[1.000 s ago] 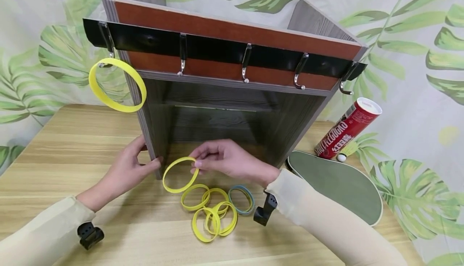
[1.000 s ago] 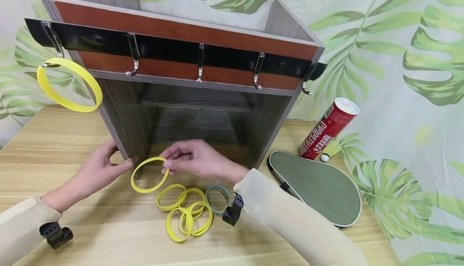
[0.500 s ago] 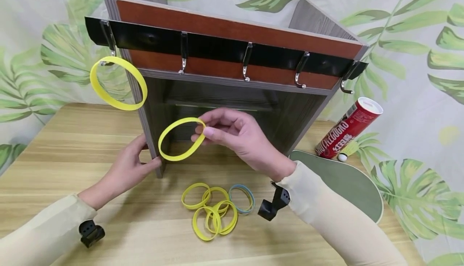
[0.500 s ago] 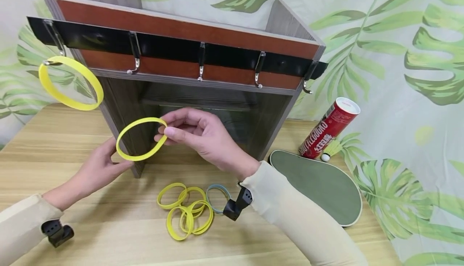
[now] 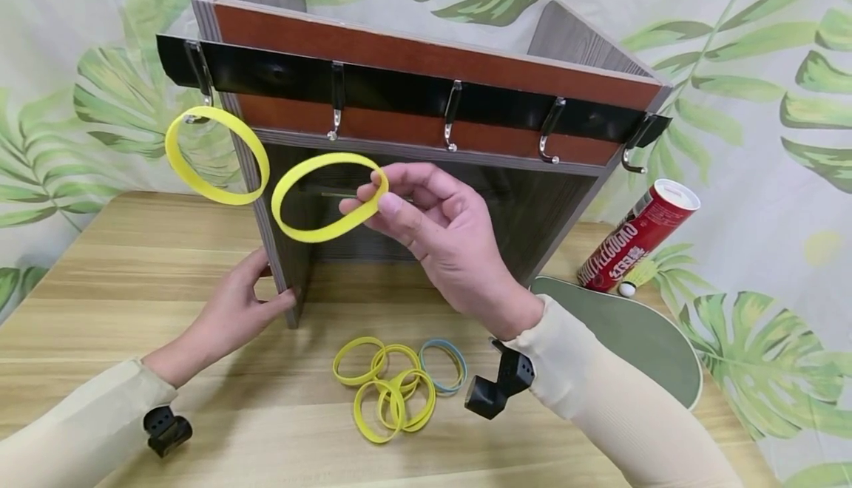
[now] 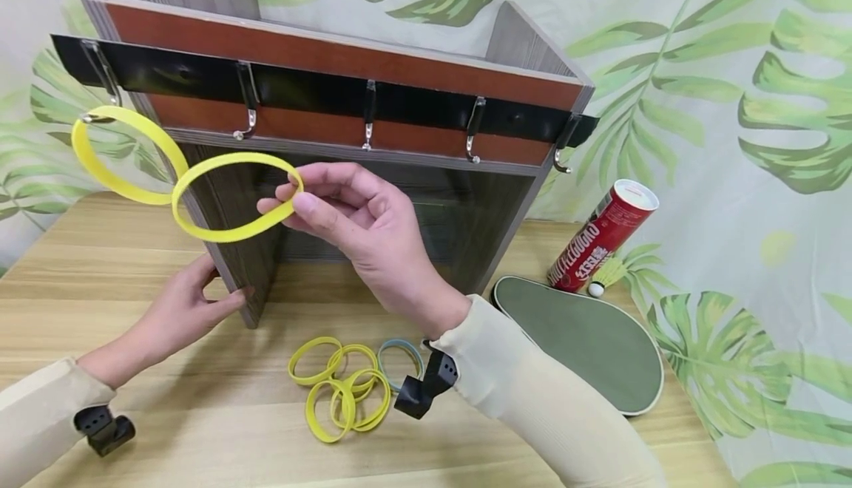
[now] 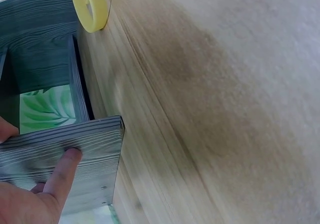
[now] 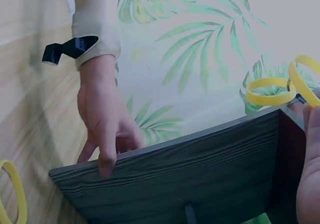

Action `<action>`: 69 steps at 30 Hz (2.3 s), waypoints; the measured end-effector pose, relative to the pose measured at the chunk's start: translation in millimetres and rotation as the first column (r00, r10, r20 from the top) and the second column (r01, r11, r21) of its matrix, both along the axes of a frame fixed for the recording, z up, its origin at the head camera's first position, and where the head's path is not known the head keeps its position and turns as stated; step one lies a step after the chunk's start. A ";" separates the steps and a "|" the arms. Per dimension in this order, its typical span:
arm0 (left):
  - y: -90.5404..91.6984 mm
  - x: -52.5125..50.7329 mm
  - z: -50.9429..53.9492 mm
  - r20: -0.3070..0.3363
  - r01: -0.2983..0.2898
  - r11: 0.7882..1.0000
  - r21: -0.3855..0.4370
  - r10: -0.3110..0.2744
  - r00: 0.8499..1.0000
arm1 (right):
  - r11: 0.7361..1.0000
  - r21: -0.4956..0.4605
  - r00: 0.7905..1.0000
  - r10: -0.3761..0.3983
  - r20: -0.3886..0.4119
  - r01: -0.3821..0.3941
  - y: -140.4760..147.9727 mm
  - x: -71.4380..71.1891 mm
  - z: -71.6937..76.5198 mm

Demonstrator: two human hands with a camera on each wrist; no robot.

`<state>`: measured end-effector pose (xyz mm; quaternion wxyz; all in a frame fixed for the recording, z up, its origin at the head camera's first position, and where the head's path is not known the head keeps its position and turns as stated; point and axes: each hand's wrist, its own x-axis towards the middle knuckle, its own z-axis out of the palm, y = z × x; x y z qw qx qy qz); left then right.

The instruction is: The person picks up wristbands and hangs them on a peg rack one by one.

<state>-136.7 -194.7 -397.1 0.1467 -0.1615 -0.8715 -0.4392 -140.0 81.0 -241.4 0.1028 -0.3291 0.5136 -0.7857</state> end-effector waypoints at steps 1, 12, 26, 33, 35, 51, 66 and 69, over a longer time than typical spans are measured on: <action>-0.1 0.0 -0.2 0.000 0.000 1.000 0.001 0.000 1.000 | 1.000 -0.019 1.000 -0.012 -0.004 0.012 -1.2 0.1 1.2; 0.9 1.0 -1.8 -0.026 -0.003 1.000 0.008 0.003 1.000 | 0.975 -0.094 0.979 -0.204 0.000 0.203 -13.3 2.6 3.5; 0.6 1.3 -1.2 -0.011 0.001 1.000 0.014 -0.001 1.000 | 0.968 0.039 0.967 -0.244 -0.076 0.247 -14.4 3.3 -6.9; 0.9 0.6 -1.1 -0.015 0.009 1.000 0.017 -0.009 1.000 | 0.970 0.060 0.968 -0.229 -0.100 0.236 -14.0 0.7 -8.6; 0.8 0.4 -1.3 -0.018 0.012 1.000 0.016 -0.011 1.000 | 0.970 0.067 0.968 -0.228 -0.100 0.235 -13.8 0.3 -8.9; 0.5 -1.8 -1.1 -0.055 0.021 1.000 0.015 -0.020 0.998 | 0.957 0.223 0.983 -0.181 -0.039 0.185 -3.2 -10.0 -24.4; 1.0 -1.3 1.2 -0.038 0.008 1.000 0.004 -0.008 0.999 | 0.472 0.877 0.946 0.318 -0.067 -0.096 9.1 -24.9 -86.5; 1.1 -0.9 1.7 -0.026 0.004 1.000 -0.001 -0.004 1.000 | 0.357 0.929 0.912 0.406 -0.062 -0.095 8.3 -22.7 -95.7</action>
